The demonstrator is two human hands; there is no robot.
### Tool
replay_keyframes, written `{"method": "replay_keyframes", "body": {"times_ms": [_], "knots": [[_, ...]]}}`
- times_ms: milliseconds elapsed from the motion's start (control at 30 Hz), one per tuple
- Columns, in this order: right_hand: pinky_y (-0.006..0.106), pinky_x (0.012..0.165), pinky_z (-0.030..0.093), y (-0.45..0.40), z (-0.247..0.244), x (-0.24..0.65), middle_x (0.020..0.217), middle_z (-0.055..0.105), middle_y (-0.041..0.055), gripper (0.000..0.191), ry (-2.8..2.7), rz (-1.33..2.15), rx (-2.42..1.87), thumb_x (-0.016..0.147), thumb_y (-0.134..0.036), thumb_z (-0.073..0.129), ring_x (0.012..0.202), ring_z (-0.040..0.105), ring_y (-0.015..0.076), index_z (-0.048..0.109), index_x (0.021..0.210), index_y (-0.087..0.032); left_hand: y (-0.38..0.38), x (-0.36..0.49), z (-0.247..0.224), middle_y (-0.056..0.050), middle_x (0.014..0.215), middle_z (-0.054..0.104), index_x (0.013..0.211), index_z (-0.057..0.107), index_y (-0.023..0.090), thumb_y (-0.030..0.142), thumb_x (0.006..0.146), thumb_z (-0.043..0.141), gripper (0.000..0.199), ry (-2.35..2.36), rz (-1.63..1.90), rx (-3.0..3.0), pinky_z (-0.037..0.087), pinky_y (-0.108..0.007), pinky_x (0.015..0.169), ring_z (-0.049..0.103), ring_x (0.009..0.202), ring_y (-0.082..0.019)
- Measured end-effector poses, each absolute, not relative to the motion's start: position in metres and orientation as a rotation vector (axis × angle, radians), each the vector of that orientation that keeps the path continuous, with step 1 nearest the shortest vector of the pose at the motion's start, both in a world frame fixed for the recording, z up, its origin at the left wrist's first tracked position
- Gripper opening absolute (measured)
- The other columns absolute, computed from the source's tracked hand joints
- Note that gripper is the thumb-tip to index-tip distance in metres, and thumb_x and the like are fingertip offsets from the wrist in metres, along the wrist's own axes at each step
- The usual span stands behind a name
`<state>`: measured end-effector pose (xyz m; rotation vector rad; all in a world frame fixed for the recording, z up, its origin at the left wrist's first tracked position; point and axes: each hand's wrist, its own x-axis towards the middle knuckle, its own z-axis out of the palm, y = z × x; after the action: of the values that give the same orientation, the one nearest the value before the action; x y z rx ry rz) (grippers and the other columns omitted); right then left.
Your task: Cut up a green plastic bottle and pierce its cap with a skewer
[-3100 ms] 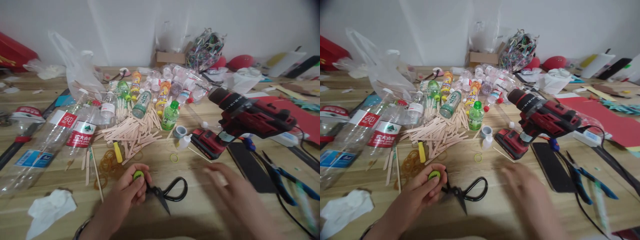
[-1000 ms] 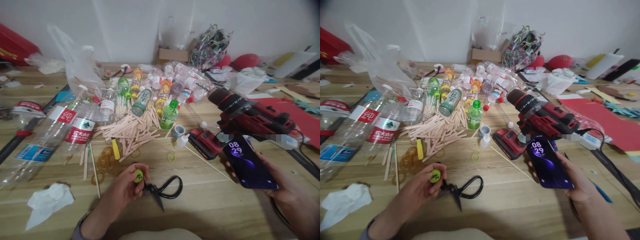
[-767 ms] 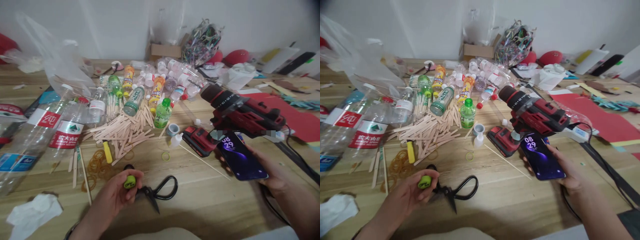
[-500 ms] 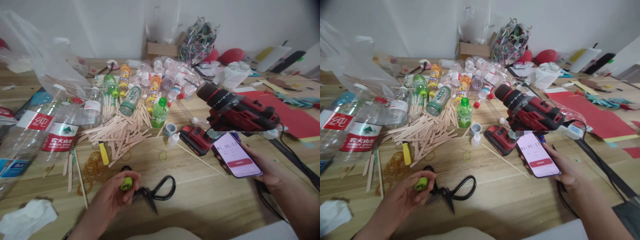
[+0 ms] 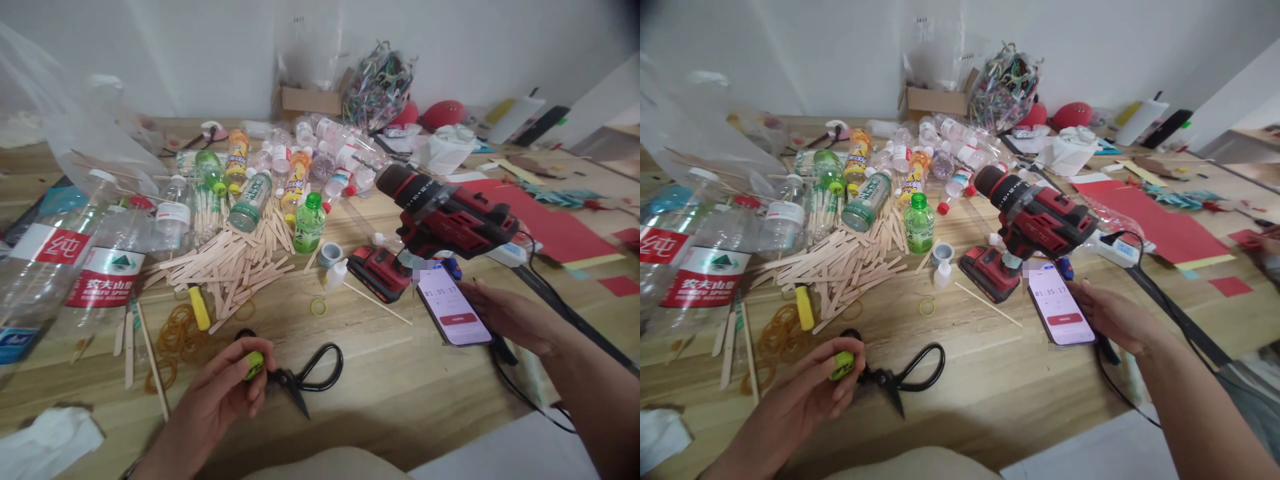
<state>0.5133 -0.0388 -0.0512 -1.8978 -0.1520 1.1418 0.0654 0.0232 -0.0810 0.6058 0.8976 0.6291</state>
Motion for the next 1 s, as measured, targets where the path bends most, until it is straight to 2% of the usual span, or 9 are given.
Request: {"method": "replay_keyframes", "body": {"times_ms": [133, 267, 367, 500, 600, 833, 1000], "knots": [[0.019, 0.068, 0.060, -0.040, -0.050, 0.512, 0.100, 0.076, 0.0143, 0.023, -0.237, 1.017, -1.953, 0.087, -0.021, 0.055, 0.088, 0.075, 0.0206, 0.077, 0.081, -0.019, 0.020, 0.066, -0.078, -0.005, 0.086, 0.067, 0.097, 0.079, 0.021, 0.041, 0.076, 0.085, 0.030, 0.870, 0.639, 0.606, 0.045, -0.024, 0.055, 0.050, 0.064, -0.011], [0.019, 0.069, 0.060, -0.043, -0.050, 0.517, 0.087, 0.077, 0.0096, 0.019, -0.294, 0.873, -2.006, 0.082, -0.015, 0.062, 0.081, 0.074, 0.0193, 0.077, 0.072, -0.018, 0.021, 0.065, -0.080, -0.004, 0.084, 0.067, 0.095, 0.079, 0.021, 0.043, 0.074, 0.087, 0.032, 0.850, 0.632, 0.611, 0.046, -0.024, 0.054, 0.051, 0.062, -0.011], [0.015, 0.065, 0.059, -0.045, -0.047, 0.521, 0.088, 0.077, 0.0089, 0.016, -0.329, 0.698, -2.016, 0.078, -0.012, 0.064, 0.077, 0.073, 0.0173, 0.077, 0.070, -0.017, 0.021, 0.064, -0.083, -0.004, 0.084, 0.067, 0.096, 0.079, 0.021, 0.044, 0.076, 0.085, 0.031, 0.815, 0.637, 0.628, 0.047, -0.024, 0.052, 0.050, 0.061, -0.011], [0.015, 0.061, 0.060, -0.041, -0.036, 0.520, 0.082, 0.075, 0.0078, 0.007, -0.381, 0.539, -1.928, 0.069, -0.011, 0.072, 0.069, 0.071, 0.0158, 0.075, 0.069, -0.017, 0.021, 0.063, -0.085, -0.004, 0.085, 0.068, 0.097, 0.078, 0.022, 0.044, 0.077, 0.084, 0.031, 0.819, 0.634, 0.633, 0.047, -0.023, 0.052, 0.050, 0.061, -0.011], [0.013, 0.061, 0.059, -0.033, -0.027, 0.514, 0.074, 0.072, 0.0051, 0.007, -0.421, 0.460, -1.842, 0.061, -0.011, 0.077, 0.064, 0.067, 0.0129, 0.073, 0.066, -0.015, 0.020, 0.062, -0.082, -0.004, 0.086, 0.067, 0.097, 0.078, 0.021, 0.043, 0.078, 0.083, 0.029, 0.847, 0.638, 0.628, 0.046, -0.023, 0.053, 0.049, 0.062, -0.010], [0.008, 0.056, 0.051, -0.009, -0.012, 0.501, 0.059, 0.056, -0.0016, 0.014, -0.451, 0.447, -1.719, 0.054, -0.008, 0.072, 0.055, 0.054, 0.0064, 0.060, 0.056, -0.016, 0.021, 0.064, -0.077, -0.004, 0.085, 0.066, 0.094, 0.078, 0.020, 0.046, 0.073, 0.087, 0.035, 0.865, 0.655, 0.634, 0.046, -0.022, 0.053, 0.050, 0.061, -0.010], [0.012, 0.056, 0.051, -0.002, -0.022, 0.496, 0.064, 0.060, 0.0009, 0.015, -0.511, 0.514, -1.716, 0.054, -0.014, 0.074, 0.061, 0.056, 0.0089, 0.064, 0.064, -0.016, 0.021, 0.063, -0.075, -0.003, 0.085, 0.066, 0.094, 0.078, 0.021, 0.047, 0.073, 0.087, 0.035, 0.874, 0.640, 0.623, 0.046, -0.022, 0.053, 0.050, 0.061, -0.009]]}}
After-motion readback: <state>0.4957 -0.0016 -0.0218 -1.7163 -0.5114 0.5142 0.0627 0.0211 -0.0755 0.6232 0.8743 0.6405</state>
